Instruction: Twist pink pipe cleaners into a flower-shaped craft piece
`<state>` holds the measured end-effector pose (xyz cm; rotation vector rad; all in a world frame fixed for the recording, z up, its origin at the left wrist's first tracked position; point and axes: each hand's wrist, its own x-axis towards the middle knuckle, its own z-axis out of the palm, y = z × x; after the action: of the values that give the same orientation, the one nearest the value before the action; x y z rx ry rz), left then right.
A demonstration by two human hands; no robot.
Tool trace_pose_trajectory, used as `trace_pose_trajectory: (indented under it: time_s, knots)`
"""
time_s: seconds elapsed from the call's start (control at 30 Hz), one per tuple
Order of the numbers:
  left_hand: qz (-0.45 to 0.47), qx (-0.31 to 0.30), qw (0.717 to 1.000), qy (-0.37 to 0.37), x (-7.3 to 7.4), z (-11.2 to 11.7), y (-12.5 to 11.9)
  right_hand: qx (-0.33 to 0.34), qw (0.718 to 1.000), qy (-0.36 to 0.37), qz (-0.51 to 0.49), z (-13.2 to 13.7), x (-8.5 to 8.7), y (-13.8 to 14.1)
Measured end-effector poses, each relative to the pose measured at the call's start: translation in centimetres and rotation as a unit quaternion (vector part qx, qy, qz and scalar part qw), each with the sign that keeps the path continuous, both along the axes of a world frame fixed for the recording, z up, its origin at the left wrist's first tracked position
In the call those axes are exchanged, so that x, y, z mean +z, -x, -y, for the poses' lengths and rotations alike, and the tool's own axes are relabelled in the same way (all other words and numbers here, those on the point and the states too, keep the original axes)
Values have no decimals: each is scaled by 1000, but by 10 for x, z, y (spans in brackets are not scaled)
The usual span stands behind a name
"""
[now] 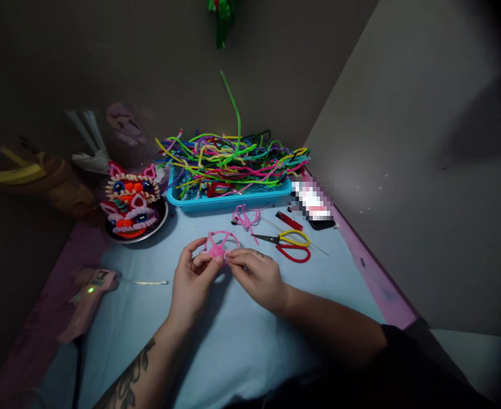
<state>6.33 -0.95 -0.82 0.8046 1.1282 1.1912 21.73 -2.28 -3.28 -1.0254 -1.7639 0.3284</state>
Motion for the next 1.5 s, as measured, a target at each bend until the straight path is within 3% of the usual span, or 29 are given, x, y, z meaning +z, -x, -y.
trace_pose_trajectory:
  time_s: [0.17,0.43,0.6,0.77,0.93,1.27,1.4,1.5]
  knots:
    - [-2,-14,1000,9,0,-1,0,-26,999,-17,15,1,-1,1]
    - [-13,-32,999,19,2,-3,2,2,993,-77,87,0,7,-3]
    - [-56,-44,997,-9,2,-2,3,-10,993,-57,101,-4,10,-7]
    - [-85,-131,988,-13,0,-3,5,-24,998,37,55,-14,15,-13]
    - [-73,-164,984,-13,-3,-6,10,-1,986,166,-11,-23,17,-20]
    - [-134,-233,953,-139,-6,-4,16,98,938,328,-56,-25,21,-26]
    - [-151,-231,949,-150,-6,-4,16,127,906,374,-152,-25,16,-21]
    - [-202,-125,956,-171,-7,-7,18,86,885,389,-240,-25,10,-16]
